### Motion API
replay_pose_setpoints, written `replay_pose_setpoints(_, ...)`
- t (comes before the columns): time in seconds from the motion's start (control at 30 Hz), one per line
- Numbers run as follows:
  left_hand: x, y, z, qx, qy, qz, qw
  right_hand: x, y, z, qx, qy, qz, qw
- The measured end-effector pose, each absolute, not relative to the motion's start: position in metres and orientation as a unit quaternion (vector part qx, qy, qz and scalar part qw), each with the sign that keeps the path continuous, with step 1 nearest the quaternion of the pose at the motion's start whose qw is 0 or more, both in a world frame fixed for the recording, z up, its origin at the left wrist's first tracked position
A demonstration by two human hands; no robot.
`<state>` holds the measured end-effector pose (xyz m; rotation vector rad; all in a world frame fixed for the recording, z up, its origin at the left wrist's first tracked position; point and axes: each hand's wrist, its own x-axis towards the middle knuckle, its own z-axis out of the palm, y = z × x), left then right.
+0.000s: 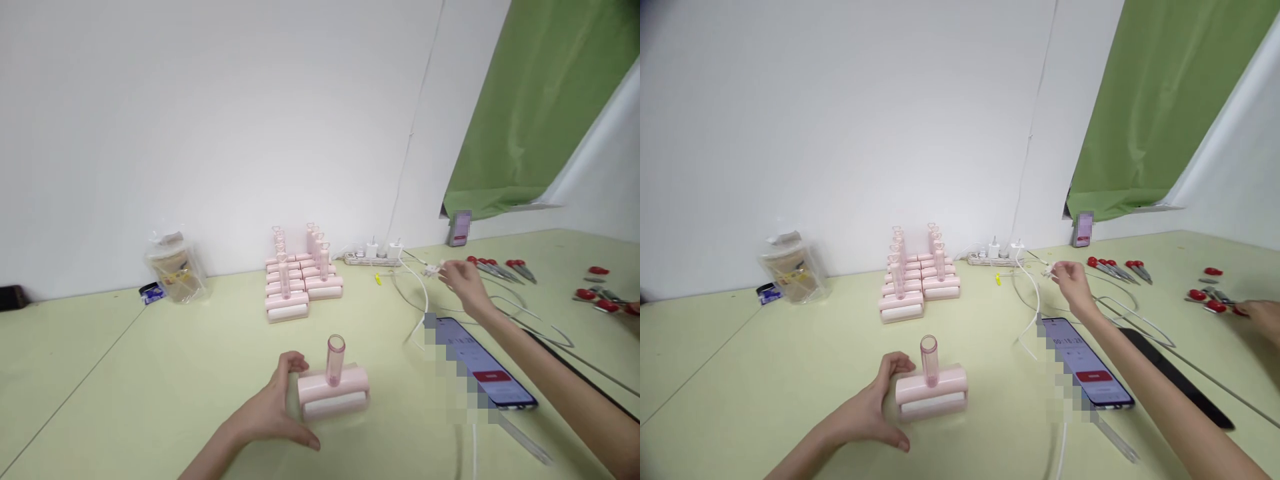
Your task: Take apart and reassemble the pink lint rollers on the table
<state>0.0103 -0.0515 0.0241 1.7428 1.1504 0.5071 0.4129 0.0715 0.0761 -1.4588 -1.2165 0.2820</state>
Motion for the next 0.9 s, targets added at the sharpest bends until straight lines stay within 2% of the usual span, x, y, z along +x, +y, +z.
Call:
replay_pose_setpoints(0.13, 0.024, -0.042, 0.052, 0.71, 0.42, 0.362, 0.433, 0.377, 0.041, 0.11, -0.519, -0.512, 0.239, 0.641)
replay_pose_setpoints(0.23, 0.05, -0.032, 0.074, 0.697, 0.325, 0.418, 0.484, 0.333, 0.017, 0.126, -0.464, -0.538, 0.318, 0.627)
replay_pose_setpoints(0.3, 0.07, -0.028, 0.078, 0.655, 0.275, 0.424, 0.562, 0.303, 0.001, 0.131, -0.432, -0.557, 0.373, 0.603)
replay_pose_setpoints(0.37, 0.086, -0.025, 0.072, 0.604, 0.24, 0.417, 0.635, 0.277, -0.012, 0.134, -0.374, -0.552, 0.487, 0.564)
replay_pose_setpoints(0.47, 0.098, -0.024, 0.055, 0.573, 0.225, 0.431, 0.659, 0.253, -0.026, 0.134, -0.276, -0.53, 0.643, 0.479)
replay_pose_setpoints(0.53, 0.1, -0.024, 0.046, 0.566, 0.22, 0.445, 0.659, 0.245, -0.03, 0.132, -0.246, -0.539, 0.691, 0.415)
replay_pose_setpoints(0.6, 0.1, -0.024, 0.043, 0.554, 0.211, 0.454, 0.665, 0.24, -0.031, 0.128, -0.268, -0.578, 0.67, 0.379)
replay_pose_setpoints(0.73, 0.102, -0.025, 0.047, 0.526, 0.208, 0.468, 0.679, 0.236, -0.029, 0.123, -0.324, -0.679, 0.535, 0.385)
replay_pose_setpoints(0.9, 0.105, -0.028, 0.052, 0.495, 0.229, 0.469, 0.695, 0.236, -0.028, 0.118, -0.314, -0.709, 0.52, 0.358)
